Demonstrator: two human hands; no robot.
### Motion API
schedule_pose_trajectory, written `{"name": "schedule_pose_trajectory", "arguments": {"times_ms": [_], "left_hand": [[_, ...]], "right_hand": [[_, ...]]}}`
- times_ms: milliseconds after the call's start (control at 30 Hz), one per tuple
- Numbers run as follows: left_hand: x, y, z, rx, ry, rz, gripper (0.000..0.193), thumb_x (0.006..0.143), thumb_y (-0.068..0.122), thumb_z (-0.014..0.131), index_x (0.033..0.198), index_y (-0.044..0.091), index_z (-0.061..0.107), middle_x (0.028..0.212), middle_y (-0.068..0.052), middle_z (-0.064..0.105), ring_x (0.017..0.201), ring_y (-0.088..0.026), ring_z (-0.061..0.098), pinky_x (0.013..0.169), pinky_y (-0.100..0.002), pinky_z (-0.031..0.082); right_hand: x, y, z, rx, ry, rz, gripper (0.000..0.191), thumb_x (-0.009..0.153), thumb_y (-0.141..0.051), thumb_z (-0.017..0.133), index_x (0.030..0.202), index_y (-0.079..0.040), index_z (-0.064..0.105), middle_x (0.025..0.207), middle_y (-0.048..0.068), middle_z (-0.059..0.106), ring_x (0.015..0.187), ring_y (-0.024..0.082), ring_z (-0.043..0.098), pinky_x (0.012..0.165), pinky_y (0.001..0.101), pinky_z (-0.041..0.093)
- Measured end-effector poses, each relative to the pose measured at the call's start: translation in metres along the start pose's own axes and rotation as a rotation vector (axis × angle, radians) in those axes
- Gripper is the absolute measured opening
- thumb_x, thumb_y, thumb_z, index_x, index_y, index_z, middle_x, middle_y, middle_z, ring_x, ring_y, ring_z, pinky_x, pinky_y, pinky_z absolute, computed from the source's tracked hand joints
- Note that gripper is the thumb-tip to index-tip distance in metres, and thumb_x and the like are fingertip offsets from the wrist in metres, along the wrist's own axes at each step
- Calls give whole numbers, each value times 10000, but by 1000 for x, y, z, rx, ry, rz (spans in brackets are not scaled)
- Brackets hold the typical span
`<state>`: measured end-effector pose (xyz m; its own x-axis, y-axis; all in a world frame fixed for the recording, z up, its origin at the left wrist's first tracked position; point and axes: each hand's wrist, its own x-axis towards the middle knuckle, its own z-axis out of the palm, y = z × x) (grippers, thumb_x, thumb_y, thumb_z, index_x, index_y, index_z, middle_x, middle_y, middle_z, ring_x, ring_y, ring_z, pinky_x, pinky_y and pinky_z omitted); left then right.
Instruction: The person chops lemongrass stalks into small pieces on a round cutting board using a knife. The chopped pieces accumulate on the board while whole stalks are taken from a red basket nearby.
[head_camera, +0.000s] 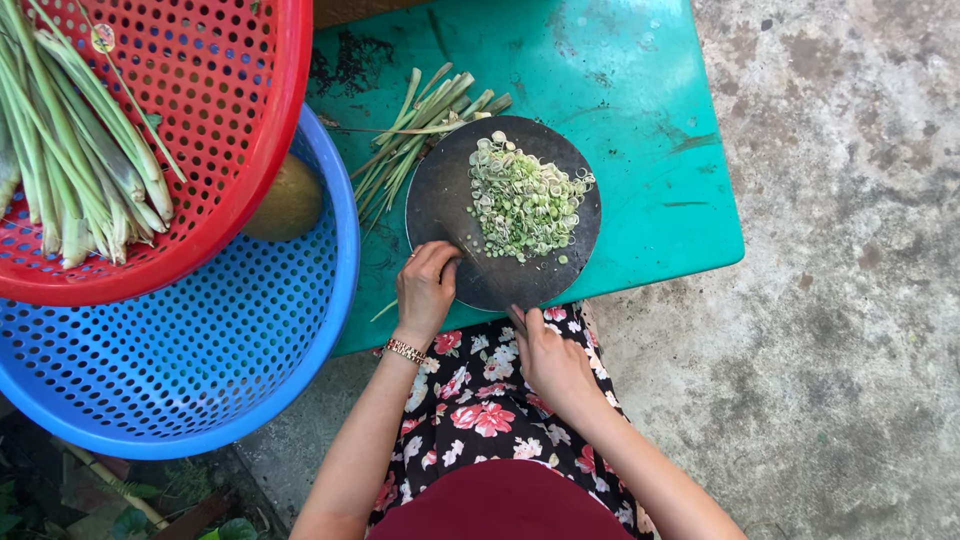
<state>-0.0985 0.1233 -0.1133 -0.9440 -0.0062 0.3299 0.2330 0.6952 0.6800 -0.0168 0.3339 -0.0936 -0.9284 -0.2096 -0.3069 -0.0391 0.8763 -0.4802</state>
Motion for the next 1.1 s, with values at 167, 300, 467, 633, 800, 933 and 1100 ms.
{"name": "schedule_pose_trajectory", "arguments": {"times_ms": [167,300,467,633,800,933,1100], "left_hand": [[0,-4,3,21,3,35,134,835,-18,706,962,25,705,1045,-101,726,984,-321,688,849,-419,547],[0,-4,2,2,-4,12,115,845,-11,712,950,35,708,1034,-94,726,977,-315,691,847,-418,548],[-1,0,1,-26,4,-18,118,844,-7,711,951,42,717,1022,-85,722,964,-308,697,826,-410,551],[-1,-3,0,2,3,1,108,849,-2,719,951,35,709,1038,-86,723,971,-307,699,831,-408,553],[0,-6,3,1,5,0,120,846,-3,722,962,27,710,1047,-92,730,974,-307,701,832,-405,557],[-1,-4,3,-16,0,-11,114,843,-5,723,952,27,712,1032,-90,732,964,-308,701,833,-406,556],[-2,1,-1,-35,18,-7,100,841,-2,727,934,28,707,1012,-88,728,957,-310,698,837,-406,550]], "right_hand": [[-22,4,14,-143,-11,46,269,1003,-259,546,1081,-44,405,802,226,688,643,415,716,538,503,592],[12,0,28,-132,76,-10,216,1008,-196,535,1103,-45,413,812,229,694,648,428,708,533,520,576],[30,-1,14,46,48,-45,261,1018,-251,554,1099,-47,413,736,226,700,658,447,689,569,557,539],[-15,5,3,-62,8,-11,261,1011,-253,547,1096,-47,411,789,238,689,632,451,692,527,544,559],[-15,4,18,-127,33,10,261,988,-218,541,1119,-34,411,795,238,677,616,422,708,498,506,579],[21,-6,26,-119,101,-20,241,1012,-230,549,1086,-41,419,772,231,683,628,434,700,520,520,567],[17,-7,7,18,50,-37,248,1023,-259,537,1099,-53,422,751,226,696,653,447,691,550,538,557]]}}
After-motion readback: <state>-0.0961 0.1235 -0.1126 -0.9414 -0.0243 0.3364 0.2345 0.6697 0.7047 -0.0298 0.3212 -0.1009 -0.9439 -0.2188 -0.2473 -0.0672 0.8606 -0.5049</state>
